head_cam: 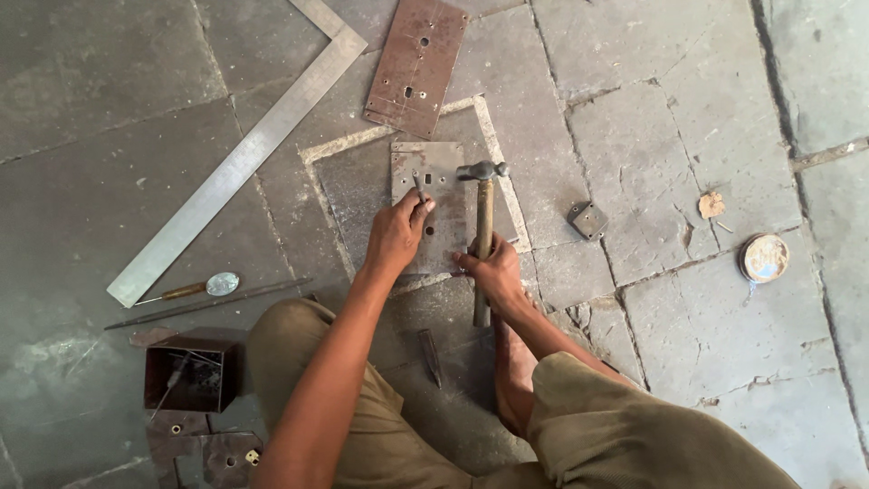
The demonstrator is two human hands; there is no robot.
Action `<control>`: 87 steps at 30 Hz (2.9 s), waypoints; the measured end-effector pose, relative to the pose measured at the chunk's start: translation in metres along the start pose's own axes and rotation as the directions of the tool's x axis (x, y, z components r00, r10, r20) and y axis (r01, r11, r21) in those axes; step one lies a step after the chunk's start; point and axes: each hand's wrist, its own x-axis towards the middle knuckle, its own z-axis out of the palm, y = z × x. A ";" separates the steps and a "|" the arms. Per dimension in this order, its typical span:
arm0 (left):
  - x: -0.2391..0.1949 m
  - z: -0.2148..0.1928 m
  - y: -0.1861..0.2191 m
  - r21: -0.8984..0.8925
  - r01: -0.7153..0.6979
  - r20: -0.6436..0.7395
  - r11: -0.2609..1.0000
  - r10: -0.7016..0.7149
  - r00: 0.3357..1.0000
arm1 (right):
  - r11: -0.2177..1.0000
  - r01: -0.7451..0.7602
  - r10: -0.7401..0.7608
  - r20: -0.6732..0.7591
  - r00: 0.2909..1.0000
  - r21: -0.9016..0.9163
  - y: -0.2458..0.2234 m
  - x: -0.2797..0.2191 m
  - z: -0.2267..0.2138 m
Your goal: The person uses a square and a metal rod to mark lines on metal plates, then uses a punch and a hammer to create indentations. They move various metal pieces around on the floor throughout the process.
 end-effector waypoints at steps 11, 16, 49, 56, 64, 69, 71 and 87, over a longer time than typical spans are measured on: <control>-0.008 0.013 -0.014 0.104 0.001 0.024 0.995 -0.003 1.000 | 0.626 0.368 -0.425 0.095 0.900 -0.688 -0.089 -0.034 -0.080; -0.012 0.018 -0.023 0.100 -0.080 -0.008 0.992 0.081 0.997 | 0.416 0.847 -0.846 0.202 0.494 -0.332 -0.166 -0.097 -0.121; -0.006 0.018 -0.020 0.287 -0.085 0.087 0.954 0.062 0.994 | 0.324 0.321 -0.144 0.288 0.947 -0.890 -0.055 -0.070 -0.101; 0.002 0.009 -0.010 0.072 0.014 0.006 0.997 -0.014 1.000 | 0.354 0.313 0.231 0.407 0.884 -0.881 0.090 -0.059 -0.104; -0.019 -0.035 -0.008 -0.013 0.314 -0.258 0.949 -0.306 0.916 | 0.947 0.038 0.038 0.228 0.973 -0.320 0.030 0.015 -0.052; -0.036 -0.034 -0.025 -0.122 0.617 -0.029 0.777 -0.624 0.781 | 0.990 -0.105 0.126 0.251 0.960 -0.098 0.017 0.019 -0.022; -0.036 -0.030 -0.032 -0.249 0.664 0.046 0.705 -0.676 0.736 | 0.989 0.006 0.028 0.229 0.973 -0.149 0.016 0.019 -0.020; -0.009 -0.027 -0.023 -0.103 0.493 -0.207 0.864 -0.503 0.839 | 0.983 0.026 0.012 0.207 0.978 -0.183 -0.010 0.054 -0.012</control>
